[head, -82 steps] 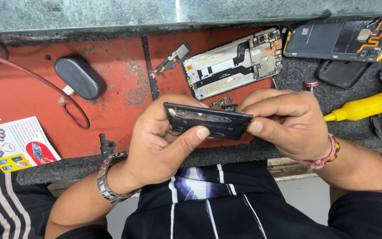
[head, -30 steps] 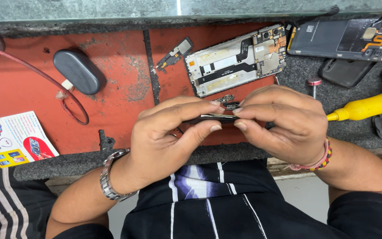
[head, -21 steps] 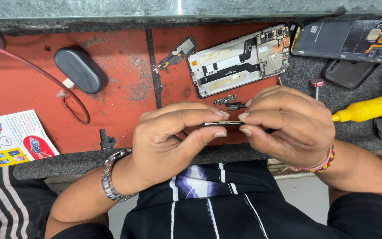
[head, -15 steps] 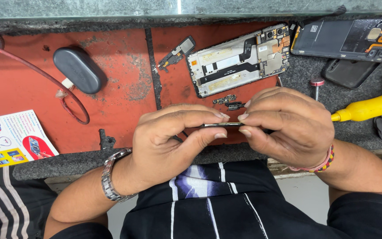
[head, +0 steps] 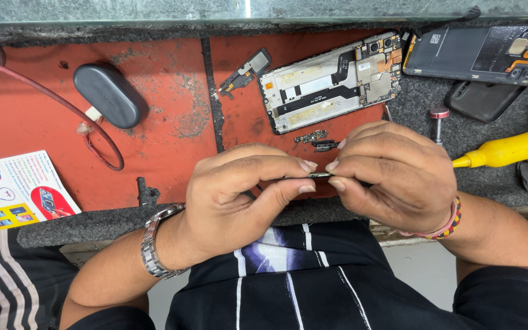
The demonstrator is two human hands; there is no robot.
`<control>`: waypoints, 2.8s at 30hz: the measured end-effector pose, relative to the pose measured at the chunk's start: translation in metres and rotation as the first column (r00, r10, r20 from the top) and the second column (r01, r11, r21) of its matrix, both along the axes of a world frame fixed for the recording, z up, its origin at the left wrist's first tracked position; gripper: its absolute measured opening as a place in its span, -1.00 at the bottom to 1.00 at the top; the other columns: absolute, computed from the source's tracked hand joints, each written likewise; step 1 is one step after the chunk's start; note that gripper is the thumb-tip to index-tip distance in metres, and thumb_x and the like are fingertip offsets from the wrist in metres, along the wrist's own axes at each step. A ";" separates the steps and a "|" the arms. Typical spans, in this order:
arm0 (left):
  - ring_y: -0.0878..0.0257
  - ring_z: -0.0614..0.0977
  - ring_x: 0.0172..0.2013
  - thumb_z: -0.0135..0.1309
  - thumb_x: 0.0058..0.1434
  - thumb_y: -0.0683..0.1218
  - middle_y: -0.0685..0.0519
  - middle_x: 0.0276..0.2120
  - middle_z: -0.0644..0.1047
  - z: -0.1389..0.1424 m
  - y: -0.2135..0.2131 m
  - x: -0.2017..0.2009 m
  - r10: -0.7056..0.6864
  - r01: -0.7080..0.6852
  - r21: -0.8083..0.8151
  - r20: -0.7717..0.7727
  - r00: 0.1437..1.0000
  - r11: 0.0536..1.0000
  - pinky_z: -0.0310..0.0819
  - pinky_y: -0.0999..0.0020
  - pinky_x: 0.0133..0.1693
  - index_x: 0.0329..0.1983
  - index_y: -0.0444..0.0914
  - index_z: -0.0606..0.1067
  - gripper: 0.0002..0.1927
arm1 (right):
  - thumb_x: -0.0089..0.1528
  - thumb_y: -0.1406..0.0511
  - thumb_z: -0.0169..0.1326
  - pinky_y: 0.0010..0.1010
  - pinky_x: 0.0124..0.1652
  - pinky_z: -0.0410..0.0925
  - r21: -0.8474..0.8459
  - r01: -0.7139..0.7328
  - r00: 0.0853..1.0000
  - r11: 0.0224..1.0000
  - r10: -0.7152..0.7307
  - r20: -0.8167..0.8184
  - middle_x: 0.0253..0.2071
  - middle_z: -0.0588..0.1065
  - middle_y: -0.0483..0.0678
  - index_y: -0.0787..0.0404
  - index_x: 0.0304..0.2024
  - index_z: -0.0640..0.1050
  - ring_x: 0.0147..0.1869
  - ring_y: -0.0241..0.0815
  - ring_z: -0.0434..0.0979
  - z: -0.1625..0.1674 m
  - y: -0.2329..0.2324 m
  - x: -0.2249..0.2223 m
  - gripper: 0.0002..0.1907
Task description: The person uses a soldering iron to desolder the connector on a phone battery, then works the old battery free from the disassembled phone body by hand. They peel a small flex cable component from the battery and press and bend the battery's edge while holding it over the repair bench.
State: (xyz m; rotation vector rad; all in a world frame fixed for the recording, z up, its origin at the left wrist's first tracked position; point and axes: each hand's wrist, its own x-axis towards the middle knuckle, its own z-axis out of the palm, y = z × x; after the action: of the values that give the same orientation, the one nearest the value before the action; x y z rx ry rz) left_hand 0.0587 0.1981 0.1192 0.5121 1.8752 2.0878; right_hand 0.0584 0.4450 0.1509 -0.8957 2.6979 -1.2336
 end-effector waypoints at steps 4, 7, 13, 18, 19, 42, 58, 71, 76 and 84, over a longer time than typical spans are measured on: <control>0.30 0.75 -0.18 0.25 0.33 -0.27 -0.03 -0.12 0.67 0.000 0.000 0.001 -0.007 0.006 -0.032 -0.006 1.000 0.999 0.68 0.48 -0.17 -0.09 -0.33 0.59 -0.88 | 0.17 0.40 0.32 -0.28 -0.12 0.52 -0.022 0.007 1.000 1.000 -0.006 0.014 -0.28 0.54 -0.03 0.28 -0.24 0.59 -0.15 -0.07 0.62 -0.001 -0.002 0.001 -0.84; 0.28 0.76 -0.14 0.25 0.34 -0.26 -0.03 -0.11 0.67 0.000 0.001 0.001 -0.005 0.005 -0.021 0.006 1.000 1.000 0.69 0.52 -0.18 -0.09 -0.32 0.59 -0.88 | 0.18 0.39 0.31 -0.26 -0.11 0.52 -0.037 -0.004 1.000 0.999 0.005 0.018 -0.28 0.54 -0.03 0.28 -0.24 0.58 -0.14 -0.05 0.62 -0.003 -0.003 0.000 -0.84; 0.25 0.75 -0.08 0.26 0.32 -0.24 -0.05 -0.09 0.67 0.000 0.000 0.000 -0.002 0.003 -0.013 0.062 0.998 1.000 0.67 0.43 -0.05 -0.05 -0.32 0.59 -0.84 | 0.21 0.40 0.29 -0.30 -0.14 0.50 -0.080 0.018 0.999 0.997 -0.016 0.034 -0.27 0.54 -0.01 0.30 -0.23 0.57 -0.16 -0.05 0.62 -0.003 -0.001 -0.003 -0.85; 0.26 0.75 -0.12 0.26 0.35 -0.23 -0.05 -0.09 0.67 -0.002 0.001 0.000 0.004 -0.005 0.030 0.021 1.000 1.000 0.66 0.47 -0.10 -0.08 -0.32 0.60 -0.88 | 0.19 0.41 0.30 -0.31 -0.17 0.49 -0.071 0.012 1.000 0.997 -0.012 0.009 -0.27 0.55 -0.02 0.29 -0.25 0.57 -0.18 -0.06 0.62 -0.006 -0.003 -0.003 -0.85; 0.26 0.75 -0.13 0.26 0.35 -0.23 -0.04 -0.09 0.67 -0.002 0.001 0.000 0.012 -0.012 0.031 0.004 1.000 0.999 0.66 0.47 -0.10 -0.09 -0.32 0.60 -0.88 | 0.19 0.41 0.30 -0.30 -0.18 0.49 -0.064 0.010 1.000 0.998 -0.010 0.005 -0.27 0.55 -0.02 0.28 -0.25 0.57 -0.18 -0.06 0.62 -0.006 -0.003 -0.002 -0.85; 0.08 0.59 0.12 0.21 0.28 -0.22 0.02 0.05 0.64 -0.002 -0.009 -0.006 -0.110 -0.192 -0.258 -0.821 0.560 0.947 0.39 0.08 0.22 -0.03 -0.24 0.65 -0.79 | 0.29 0.47 0.24 -0.34 0.22 0.49 -0.535 0.476 0.578 0.699 0.210 0.788 0.13 0.54 0.11 0.49 0.23 0.41 0.21 -0.20 0.58 -0.033 0.018 0.032 -0.52; 0.06 0.67 0.07 0.40 0.26 -0.25 -0.03 0.02 0.60 -0.003 -0.010 -0.008 -0.021 -0.040 -0.099 -0.551 0.834 0.994 0.62 0.10 0.15 0.00 -0.29 0.55 -0.70 | 0.28 0.53 0.20 -0.43 0.09 0.53 -0.391 0.171 0.870 0.904 0.047 0.491 0.00 0.56 0.12 0.37 0.04 0.56 0.09 -0.15 0.65 -0.016 0.027 0.010 -0.73; 0.16 0.76 -0.10 0.30 0.31 -0.29 -0.08 -0.05 0.66 -0.003 -0.005 0.000 0.065 -0.064 0.012 -0.148 0.987 0.998 0.70 0.39 -0.07 -0.06 -0.34 0.57 -0.82 | 0.29 0.57 0.15 -0.42 0.11 0.52 -0.388 0.421 0.684 0.820 -0.006 0.730 0.00 0.57 0.10 0.44 0.05 0.54 0.11 -0.21 0.64 -0.020 0.024 0.015 -0.73; 0.18 0.75 -0.07 0.27 0.34 -0.28 -0.09 -0.07 0.65 -0.003 -0.005 -0.001 0.057 -0.053 0.032 -0.151 0.987 0.998 0.68 0.41 -0.04 -0.04 -0.33 0.56 -0.83 | 0.27 0.53 0.17 -0.43 0.16 0.47 -0.482 0.289 0.724 0.827 0.140 0.675 0.05 0.53 0.10 0.42 0.06 0.55 0.15 -0.20 0.57 -0.017 0.028 0.009 -0.71; 0.22 0.74 -0.09 0.24 0.33 -0.30 -0.12 -0.09 0.66 -0.005 -0.006 0.003 0.019 -0.027 0.079 0.096 0.995 0.996 0.67 0.44 -0.11 -0.04 -0.38 0.57 -0.84 | 0.20 0.53 0.26 -0.48 -0.01 0.55 -0.378 0.248 0.753 0.892 0.069 0.655 -0.05 0.59 0.10 0.38 -0.09 0.61 0.02 -0.21 0.65 -0.014 0.024 0.008 -0.78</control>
State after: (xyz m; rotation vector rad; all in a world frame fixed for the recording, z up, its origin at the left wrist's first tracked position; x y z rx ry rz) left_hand 0.0613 0.1921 0.1141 0.4030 1.7580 2.1697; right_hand 0.0663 0.4692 0.1372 -0.2352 1.9374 -1.8107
